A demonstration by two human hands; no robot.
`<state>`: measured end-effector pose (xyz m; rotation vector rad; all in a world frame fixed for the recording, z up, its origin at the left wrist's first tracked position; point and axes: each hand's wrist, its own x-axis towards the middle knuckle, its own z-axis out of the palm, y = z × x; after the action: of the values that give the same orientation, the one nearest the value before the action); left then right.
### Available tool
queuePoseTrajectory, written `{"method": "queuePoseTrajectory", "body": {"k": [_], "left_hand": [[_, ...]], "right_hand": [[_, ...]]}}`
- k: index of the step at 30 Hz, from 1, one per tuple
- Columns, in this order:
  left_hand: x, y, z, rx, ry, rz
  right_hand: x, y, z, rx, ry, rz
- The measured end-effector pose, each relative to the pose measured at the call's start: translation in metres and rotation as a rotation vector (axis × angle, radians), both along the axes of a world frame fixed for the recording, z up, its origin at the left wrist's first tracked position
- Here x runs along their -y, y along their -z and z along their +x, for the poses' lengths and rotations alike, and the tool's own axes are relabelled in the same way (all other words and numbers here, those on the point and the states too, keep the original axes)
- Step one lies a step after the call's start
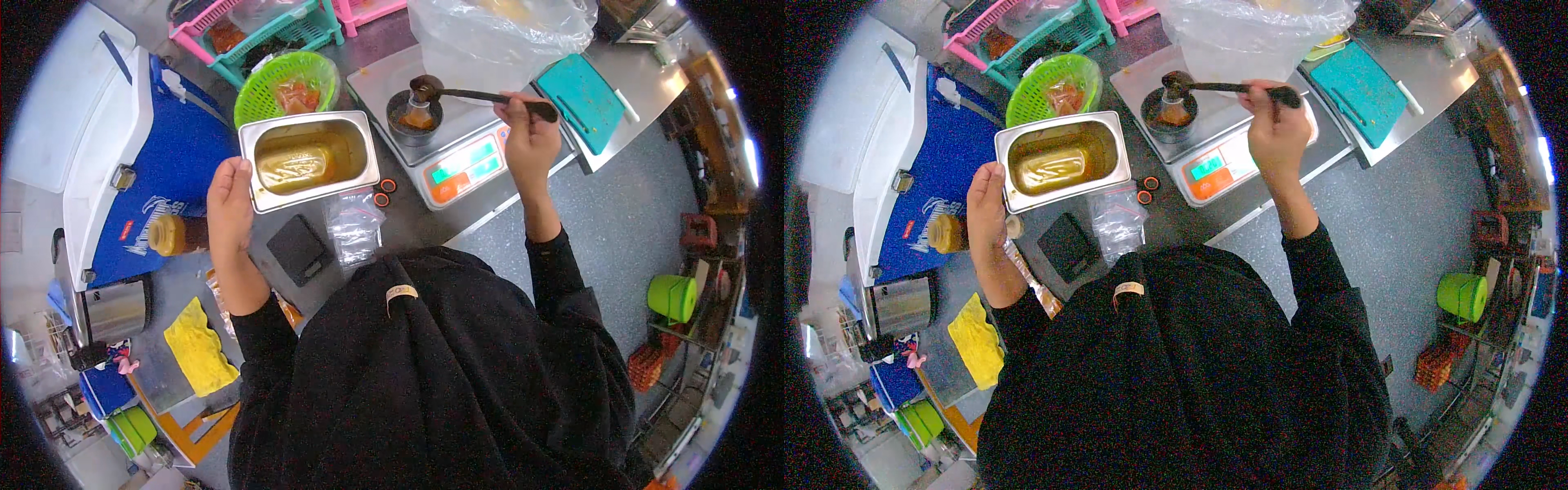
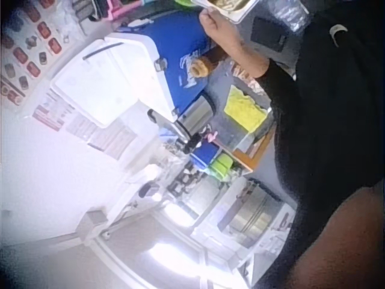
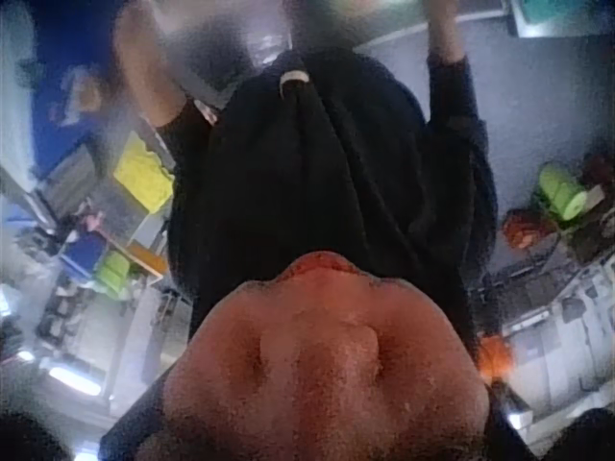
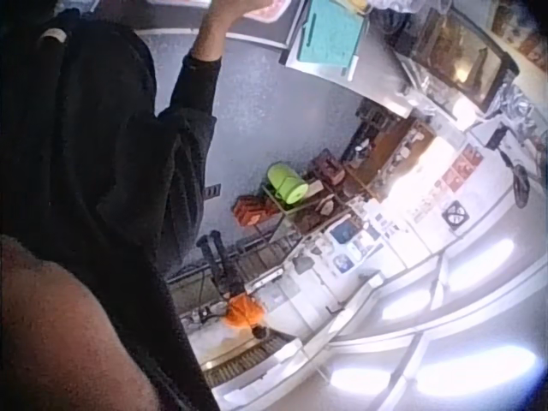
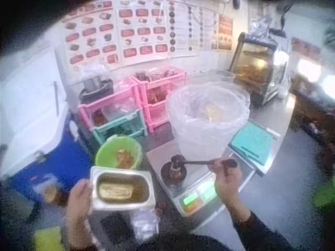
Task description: The person uses a ladle to transfer sauce from a metal container into plastic pouches, which are then sealed by hand and placed on the workstation.
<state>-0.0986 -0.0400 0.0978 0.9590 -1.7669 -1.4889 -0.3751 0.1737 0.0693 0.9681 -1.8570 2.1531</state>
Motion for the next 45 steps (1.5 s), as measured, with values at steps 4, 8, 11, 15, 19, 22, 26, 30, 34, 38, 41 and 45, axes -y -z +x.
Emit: {"method": "queuePoseTrajectory", "body": {"k": [4,8,11,15,19,22,26,30,34,38,41,45], "left_hand": [[0.002,0.006,0.004,0.033,0.007,-0.083],[0.004,0.008,0.005,-0.012,0.103,-0.11],[-0.005,-0.003,0.0,0.015,0.153,-0.165],[-0.013,-0.01,-0.011,0.04,0.223,-0.219],[-0.011,-0.01,-0.014,0.116,0.268,-0.389],[-0.012,-0.007,-0.02,0.178,0.27,-0.481],[-0.009,0.001,-0.026,0.113,0.28,-0.476],[-0.009,0.003,-0.027,0.131,0.279,-0.467],[-0.019,-0.008,-0.025,0.196,0.27,-0.599],[-0.025,-0.008,-0.023,0.142,0.218,-0.566],[-0.026,-0.002,-0.022,0.152,0.209,-0.512],[-0.031,-0.003,-0.02,0.157,0.19,-0.512]], "right_hand": [[0.0,-0.008,0.003,0.291,0.046,-0.291],[-0.003,-0.026,0.035,0.301,-0.121,-0.286],[0.008,-0.013,0.071,0.177,-0.415,-0.124],[0.023,0.004,0.08,-0.398,-0.554,0.19],[0.029,0.001,0.084,-0.522,-0.645,0.274],[0.032,0.001,0.088,-0.402,-0.634,0.305],[0.037,0.017,0.091,-0.281,-0.525,0.261],[0.045,0.038,0.092,0.163,-0.394,0.138],[0.05,0.05,0.098,0.59,-0.346,-0.099],[0.055,0.04,0.107,0.717,-0.342,-0.117],[0.058,0.028,0.111,0.801,-0.378,-0.018],[0.061,0.022,0.104,1.0,-0.466,-0.129]]}}
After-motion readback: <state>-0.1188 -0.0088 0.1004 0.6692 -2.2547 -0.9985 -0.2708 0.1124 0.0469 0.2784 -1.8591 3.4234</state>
